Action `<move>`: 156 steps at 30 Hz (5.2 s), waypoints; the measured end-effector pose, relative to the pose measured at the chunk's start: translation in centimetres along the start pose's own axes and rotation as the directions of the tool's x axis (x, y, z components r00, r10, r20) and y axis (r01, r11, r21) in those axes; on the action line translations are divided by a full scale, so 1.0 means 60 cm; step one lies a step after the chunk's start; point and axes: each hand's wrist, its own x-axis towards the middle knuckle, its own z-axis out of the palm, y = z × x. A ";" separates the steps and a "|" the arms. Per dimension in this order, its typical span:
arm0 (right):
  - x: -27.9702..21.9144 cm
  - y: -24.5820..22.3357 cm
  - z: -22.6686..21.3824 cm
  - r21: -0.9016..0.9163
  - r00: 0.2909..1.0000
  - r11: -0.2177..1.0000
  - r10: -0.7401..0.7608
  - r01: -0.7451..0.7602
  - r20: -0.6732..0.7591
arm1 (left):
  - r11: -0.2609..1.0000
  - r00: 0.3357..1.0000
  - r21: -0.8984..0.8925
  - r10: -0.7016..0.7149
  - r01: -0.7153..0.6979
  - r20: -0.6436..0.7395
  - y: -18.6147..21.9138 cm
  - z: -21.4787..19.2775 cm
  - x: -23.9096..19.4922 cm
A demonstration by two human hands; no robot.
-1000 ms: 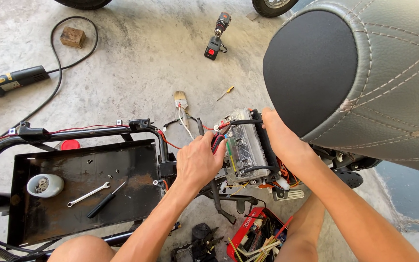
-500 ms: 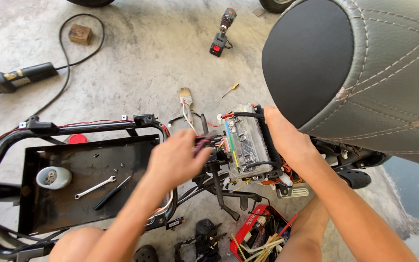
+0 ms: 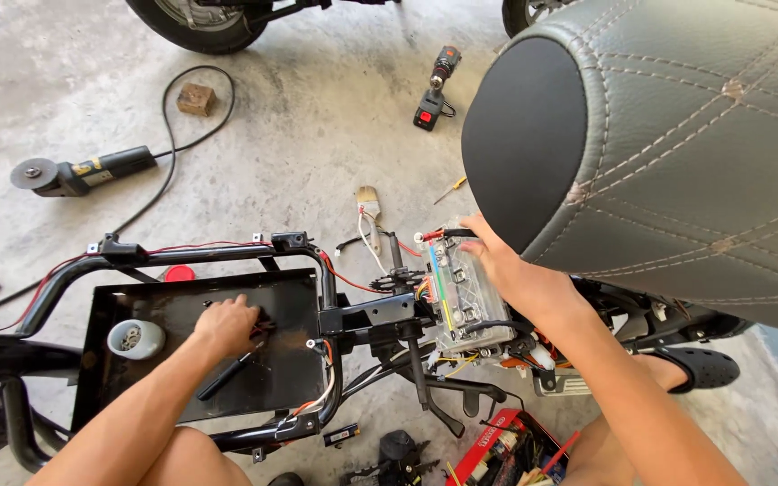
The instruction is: The person sits on the floor and works on the electrical components of a scooter. They use pliers to strip and connect wires to a transparent control box, then use a wrench to tighten the terminals.
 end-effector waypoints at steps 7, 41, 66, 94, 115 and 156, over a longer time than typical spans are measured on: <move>0.032 -0.013 0.025 0.300 0.984 0.945 0.091 -0.133 0.151 | 1.000 0.985 0.020 -0.012 0.016 -0.173 -0.003 0.045 0.015; 0.030 0.035 0.074 0.124 0.722 0.876 0.296 -0.467 0.626 | -0.478 0.994 -0.878 0.069 -0.037 -0.079 0.303 -0.354 -0.005; -0.023 -0.008 0.011 0.655 0.950 0.696 0.136 -0.295 0.282 | 0.175 0.458 -0.642 -0.564 -0.747 -0.687 0.432 -0.301 -0.162; 0.005 0.027 0.065 -0.071 0.973 0.971 -0.224 0.227 0.048 | -0.498 0.980 -0.849 0.001 -0.174 -0.201 0.289 -0.354 -0.049; 0.001 0.026 0.075 0.223 0.788 0.902 0.176 -0.369 0.590 | -0.336 0.982 -0.933 0.091 -0.128 -0.168 0.308 -0.346 -0.018; -0.023 0.062 0.092 0.218 0.855 0.910 0.219 -0.353 0.470 | -0.558 0.962 -0.818 0.122 -0.136 -0.243 0.293 -0.322 -0.001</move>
